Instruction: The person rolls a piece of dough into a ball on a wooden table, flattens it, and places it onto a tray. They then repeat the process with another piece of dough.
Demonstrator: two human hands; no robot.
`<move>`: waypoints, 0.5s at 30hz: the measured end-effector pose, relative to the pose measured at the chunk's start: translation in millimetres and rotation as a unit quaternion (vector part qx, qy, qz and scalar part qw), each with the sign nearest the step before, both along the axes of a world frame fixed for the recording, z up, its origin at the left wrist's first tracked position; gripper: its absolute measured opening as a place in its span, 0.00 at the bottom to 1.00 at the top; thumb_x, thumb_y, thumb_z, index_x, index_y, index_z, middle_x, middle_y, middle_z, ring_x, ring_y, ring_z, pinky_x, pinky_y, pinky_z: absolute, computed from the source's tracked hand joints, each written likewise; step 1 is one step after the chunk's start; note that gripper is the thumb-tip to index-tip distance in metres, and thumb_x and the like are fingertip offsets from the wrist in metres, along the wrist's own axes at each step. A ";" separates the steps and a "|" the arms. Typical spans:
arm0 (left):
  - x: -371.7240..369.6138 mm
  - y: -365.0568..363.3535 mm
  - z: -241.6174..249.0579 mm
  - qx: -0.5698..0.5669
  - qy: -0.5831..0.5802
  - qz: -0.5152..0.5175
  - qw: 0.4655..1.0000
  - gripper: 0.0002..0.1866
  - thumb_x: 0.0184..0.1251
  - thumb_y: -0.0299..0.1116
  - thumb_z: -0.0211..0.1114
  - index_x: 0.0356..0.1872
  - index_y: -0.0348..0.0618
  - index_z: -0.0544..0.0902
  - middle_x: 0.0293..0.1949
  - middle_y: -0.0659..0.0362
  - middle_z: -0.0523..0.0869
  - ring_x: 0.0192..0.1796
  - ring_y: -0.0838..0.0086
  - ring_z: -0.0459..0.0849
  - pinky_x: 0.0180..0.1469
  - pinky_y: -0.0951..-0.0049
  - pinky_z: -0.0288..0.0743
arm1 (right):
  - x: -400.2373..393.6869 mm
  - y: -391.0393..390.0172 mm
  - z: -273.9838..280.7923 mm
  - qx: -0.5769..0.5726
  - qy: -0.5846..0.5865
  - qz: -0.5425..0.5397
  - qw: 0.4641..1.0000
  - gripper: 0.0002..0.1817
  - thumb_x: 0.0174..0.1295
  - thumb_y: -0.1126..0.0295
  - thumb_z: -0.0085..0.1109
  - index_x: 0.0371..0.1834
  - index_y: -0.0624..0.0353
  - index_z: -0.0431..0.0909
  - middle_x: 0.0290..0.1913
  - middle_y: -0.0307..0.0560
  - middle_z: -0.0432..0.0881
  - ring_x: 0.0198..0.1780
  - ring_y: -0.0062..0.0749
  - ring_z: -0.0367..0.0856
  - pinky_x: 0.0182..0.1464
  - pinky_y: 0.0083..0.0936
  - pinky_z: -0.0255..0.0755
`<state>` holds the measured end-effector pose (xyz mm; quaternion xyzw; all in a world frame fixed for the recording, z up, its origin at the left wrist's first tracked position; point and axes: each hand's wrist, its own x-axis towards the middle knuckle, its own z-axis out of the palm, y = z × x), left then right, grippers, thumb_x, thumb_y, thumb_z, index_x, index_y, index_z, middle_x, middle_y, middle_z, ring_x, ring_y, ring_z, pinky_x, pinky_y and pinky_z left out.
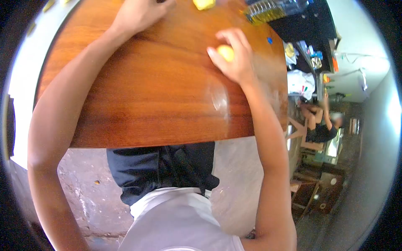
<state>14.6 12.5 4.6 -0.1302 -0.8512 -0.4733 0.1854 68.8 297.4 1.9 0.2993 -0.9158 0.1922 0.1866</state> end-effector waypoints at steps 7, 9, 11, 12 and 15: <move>1.5 -7.3 1.0 -0.013 -0.034 -0.014 0.999 0.16 0.64 0.34 0.67 0.27 0.25 0.85 0.22 0.40 0.84 0.23 0.59 0.83 0.34 0.60 0.79 | 46.4 -76.2 -2.1 -0.039 -0.018 0.116 0.992 0.17 0.54 0.65 0.77 0.45 0.57 0.85 0.49 0.52 0.83 0.56 0.49 0.82 0.60 0.39 0.76; 1.7 -6.6 -1.5 0.003 -0.057 -0.008 0.998 0.16 0.64 0.34 0.67 0.27 0.25 0.85 0.23 0.39 0.84 0.24 0.56 0.84 0.35 0.59 0.80 | 73.6 -45.3 -0.6 -0.040 -0.052 0.094 0.993 0.17 0.55 0.66 0.76 0.47 0.57 0.84 0.50 0.53 0.83 0.56 0.48 0.83 0.60 0.40 0.76; -3.3 -0.6 -9.8 0.026 0.049 -0.004 0.998 0.16 0.64 0.34 0.67 0.28 0.25 0.85 0.25 0.37 0.85 0.26 0.51 0.86 0.37 0.57 0.80 | 68.5 -12.2 3.4 -0.010 -0.043 0.042 0.998 0.17 0.56 0.67 0.74 0.48 0.58 0.84 0.49 0.54 0.83 0.54 0.47 0.84 0.58 0.39 0.78; -1.6 -3.4 -7.1 0.021 0.050 -0.001 0.999 0.16 0.64 0.34 0.67 0.28 0.25 0.85 0.25 0.37 0.85 0.26 0.51 0.86 0.37 0.57 0.80 | 55.2 -6.8 2.5 -0.003 -0.005 0.013 1.000 0.17 0.56 0.66 0.76 0.45 0.60 0.83 0.46 0.53 0.84 0.51 0.47 0.84 0.55 0.39 0.78; -6.2 0.9 -4.9 -0.023 0.041 -0.004 0.999 0.16 0.64 0.34 0.67 0.27 0.27 0.85 0.24 0.36 0.84 0.27 0.50 0.86 0.37 0.56 0.79 | -6.9 -11.6 -3.8 -0.006 0.024 0.005 1.000 0.17 0.55 0.64 0.78 0.41 0.59 0.83 0.43 0.51 0.83 0.47 0.49 0.83 0.51 0.39 0.78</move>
